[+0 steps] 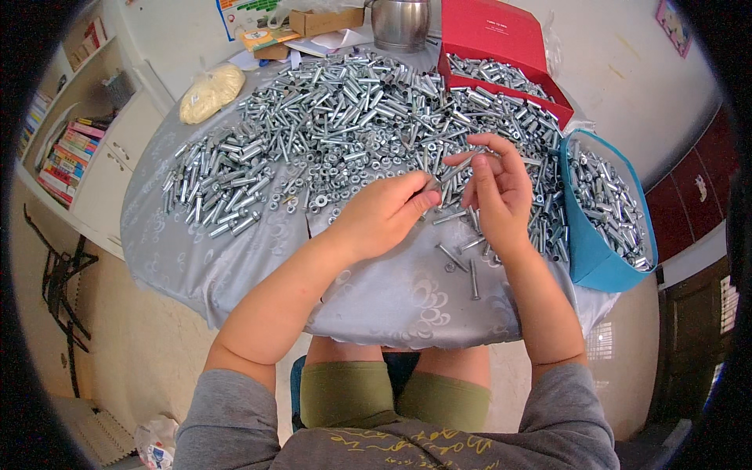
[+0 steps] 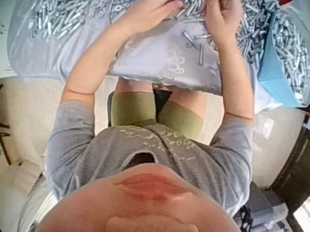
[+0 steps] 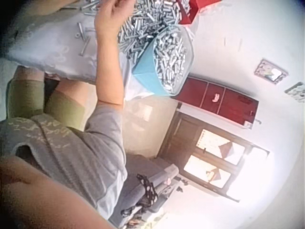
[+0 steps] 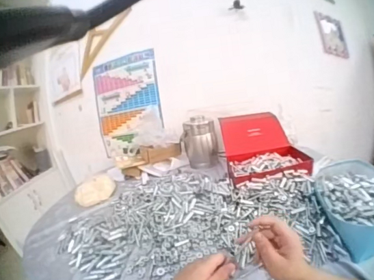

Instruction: The person repeatedly picks up bolts and washers from a large pile on a table, threads the washers onto the bolts, and places the assembled fasteners into a blue container. The task continues throughout the clip with consistent hand movements.

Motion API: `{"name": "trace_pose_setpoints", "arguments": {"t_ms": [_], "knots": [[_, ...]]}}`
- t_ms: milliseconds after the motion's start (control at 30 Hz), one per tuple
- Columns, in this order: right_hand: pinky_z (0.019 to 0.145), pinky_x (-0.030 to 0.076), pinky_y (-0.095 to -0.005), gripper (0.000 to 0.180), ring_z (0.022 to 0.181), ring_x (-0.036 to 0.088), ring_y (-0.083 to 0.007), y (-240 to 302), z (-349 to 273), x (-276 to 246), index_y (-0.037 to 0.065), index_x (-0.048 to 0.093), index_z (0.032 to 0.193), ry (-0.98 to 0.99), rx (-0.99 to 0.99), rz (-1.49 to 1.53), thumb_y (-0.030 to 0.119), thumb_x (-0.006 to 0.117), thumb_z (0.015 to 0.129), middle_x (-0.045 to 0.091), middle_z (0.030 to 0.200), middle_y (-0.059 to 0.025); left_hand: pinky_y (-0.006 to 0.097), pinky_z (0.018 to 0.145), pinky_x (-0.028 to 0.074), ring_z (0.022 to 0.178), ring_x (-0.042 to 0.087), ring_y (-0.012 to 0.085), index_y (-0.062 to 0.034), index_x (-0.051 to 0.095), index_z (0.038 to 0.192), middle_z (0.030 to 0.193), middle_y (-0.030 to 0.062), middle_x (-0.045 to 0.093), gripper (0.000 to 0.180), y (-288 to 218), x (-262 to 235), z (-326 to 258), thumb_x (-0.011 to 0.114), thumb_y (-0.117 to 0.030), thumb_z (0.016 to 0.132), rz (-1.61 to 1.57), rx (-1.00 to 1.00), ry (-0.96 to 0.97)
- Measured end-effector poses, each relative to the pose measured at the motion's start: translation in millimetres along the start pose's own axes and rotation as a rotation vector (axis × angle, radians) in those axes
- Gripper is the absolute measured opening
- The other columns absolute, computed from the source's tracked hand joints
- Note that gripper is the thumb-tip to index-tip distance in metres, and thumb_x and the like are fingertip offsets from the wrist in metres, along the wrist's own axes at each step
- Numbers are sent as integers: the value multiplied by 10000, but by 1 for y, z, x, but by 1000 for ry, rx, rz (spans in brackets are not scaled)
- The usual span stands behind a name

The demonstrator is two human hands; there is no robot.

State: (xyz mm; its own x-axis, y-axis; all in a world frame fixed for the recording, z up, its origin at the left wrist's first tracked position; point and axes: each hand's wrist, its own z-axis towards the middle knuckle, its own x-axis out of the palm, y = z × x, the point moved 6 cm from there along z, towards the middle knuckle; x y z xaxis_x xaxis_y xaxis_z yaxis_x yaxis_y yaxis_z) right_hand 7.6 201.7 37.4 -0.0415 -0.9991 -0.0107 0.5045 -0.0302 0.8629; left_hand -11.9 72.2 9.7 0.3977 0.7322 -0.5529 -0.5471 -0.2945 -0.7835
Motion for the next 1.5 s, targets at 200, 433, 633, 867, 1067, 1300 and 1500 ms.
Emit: {"name": "trace_pose_setpoints", "arguments": {"t_ms": [200, 433, 633, 867, 1067, 1300, 1500], "knots": [[441, 353, -147, 178, 504, 441, -12, -3, 0, 1, 53, 470, 1032, 3, -11, -35, 87, 429, 863, 616, 839, -67, 319, 606, 397, 666, 525, 229, -13, 494, 819, 715, 117, 545, 226, -1, 4, -1, 432, -227, 858, -3, 29, 10], [605, 436, -217, 271, 645, 507, -76, -14, -8, 21, 38, 515, 1112, 318, 105, -199, 90, 427, 861, 586, 786, -55, 367, 581, 396, 681, 537, 318, -16, 462, 810, 714, 150, 561, 256, -2, 0, -2, 416, -264, 854, -53, -25, -41], [618, 423, -228, 407, 624, 516, -106, -8, -8, 25, 58, 409, 1218, 439, -156, -301, 204, 465, 842, 575, 935, -87, 271, 558, 377, 601, 476, 165, -48, 456, 810, 638, 42, 467, 187, 17, 3, 2, 396, -218, 862, -350, -68, -180], [534, 415, -260, 248, 568, 541, -151, -6, 15, -27, 70, 566, 1006, 49, 7, -595, 215, 483, 823, 611, 780, -91, 242, 548, 336, 581, 392, 112, -109, 375, 709, 615, -3, 358, 264, 38, -31, 2, 350, -335, 841, -887, -177, -230], [497, 396, -271, 201, 525, 534, -162, -9, 21, -50, 65, 608, 847, -79, -9, -736, 223, 490, 813, 558, 588, -69, 268, 595, 301, 620, 396, 162, -113, 351, 654, 632, 15, 378, 301, 47, -49, 3, 343, -364, 822, -1059, -194, -396], [478, 394, -308, 241, 504, 530, -227, -16, 23, -53, 59, 607, 792, -86, -47, -824, 281, 513, 796, 549, 575, -102, 245, 601, 279, 643, 360, 80, -142, 487, 773, 698, -39, 422, 280, 63, -61, -3, 339, -363, 864, -810, -281, -649], [471, 394, -312, 217, 498, 531, -232, -17, 24, -55, 54, 605, 768, -117, -37, -835, 262, 545, 771, 551, 572, -101, 216, 540, 288, 600, 324, 78, -119, 479, 928, 678, -41, 365, 289, 64, -52, -2, 336, -367, 889, -1124, -297, -496]]}}
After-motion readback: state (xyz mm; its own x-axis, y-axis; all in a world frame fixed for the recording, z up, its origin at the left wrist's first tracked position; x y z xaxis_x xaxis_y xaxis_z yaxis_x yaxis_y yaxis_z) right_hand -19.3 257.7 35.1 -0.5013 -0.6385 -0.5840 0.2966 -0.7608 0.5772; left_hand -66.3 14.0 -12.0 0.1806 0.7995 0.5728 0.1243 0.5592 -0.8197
